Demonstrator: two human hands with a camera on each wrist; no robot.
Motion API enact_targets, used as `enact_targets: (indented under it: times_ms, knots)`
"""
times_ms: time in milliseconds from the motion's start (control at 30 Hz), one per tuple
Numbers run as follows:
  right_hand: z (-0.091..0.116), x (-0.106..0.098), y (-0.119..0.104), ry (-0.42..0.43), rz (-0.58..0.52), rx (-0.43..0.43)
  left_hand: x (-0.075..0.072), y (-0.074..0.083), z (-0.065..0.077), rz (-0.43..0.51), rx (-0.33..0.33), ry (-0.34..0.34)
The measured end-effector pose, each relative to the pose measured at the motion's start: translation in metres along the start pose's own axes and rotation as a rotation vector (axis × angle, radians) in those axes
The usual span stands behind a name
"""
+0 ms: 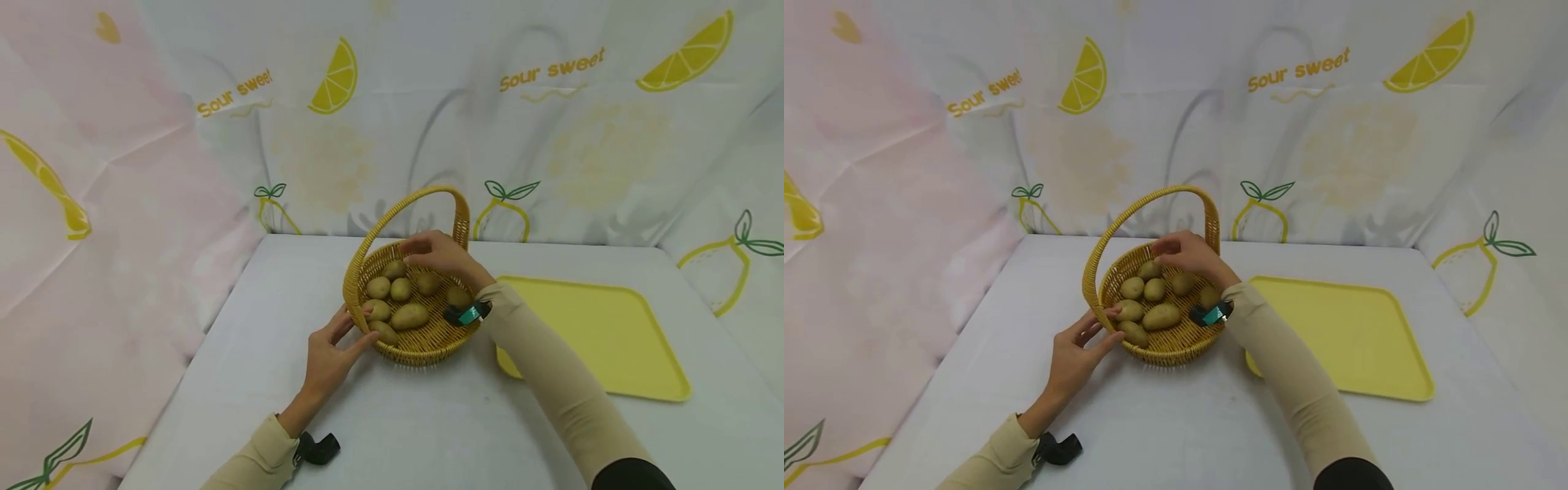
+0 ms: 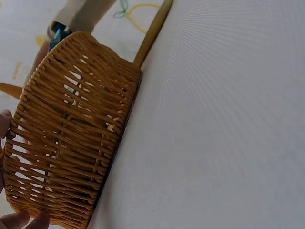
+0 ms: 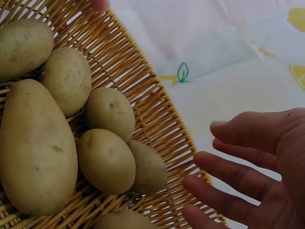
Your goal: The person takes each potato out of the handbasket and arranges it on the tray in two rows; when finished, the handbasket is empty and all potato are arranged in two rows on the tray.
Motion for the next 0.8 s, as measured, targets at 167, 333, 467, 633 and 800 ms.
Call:
enact_targets:
  times_ms: [167, 333, 467, 633, 800]
  knots:
    - [-0.008, 0.005, 0.007, -0.017, 0.000, -0.001, 0.000, -0.001, 0.001, -0.007, -0.008, -0.006]
    - [-0.016, 0.009, 0.015, -0.059, 0.049, -0.034, 0.000, -0.002, 0.001, -0.025, 0.005, -0.002]
    - [-0.019, 0.012, 0.018, -0.083, 0.110, -0.030, -0.001, -0.002, 0.002, -0.028, -0.008, -0.003]
    - [-0.022, 0.016, 0.019, -0.090, 0.249, -0.017, 0.001, -0.013, 0.004, -0.049, -0.006, 0.003]
    - [-0.024, 0.019, 0.019, -0.105, 0.294, -0.030, 0.003, -0.030, 0.007, -0.100, 0.002, 0.028]
Point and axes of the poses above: each hand's wrist, its own z-axis away from the middle knuckle, its own x-axis out of the palm, y = z × x, the point moved 1 cm from there along -z, towards the middle knuckle, and after that the axes turned 6 degrees about -z, right-handed, at the moved point
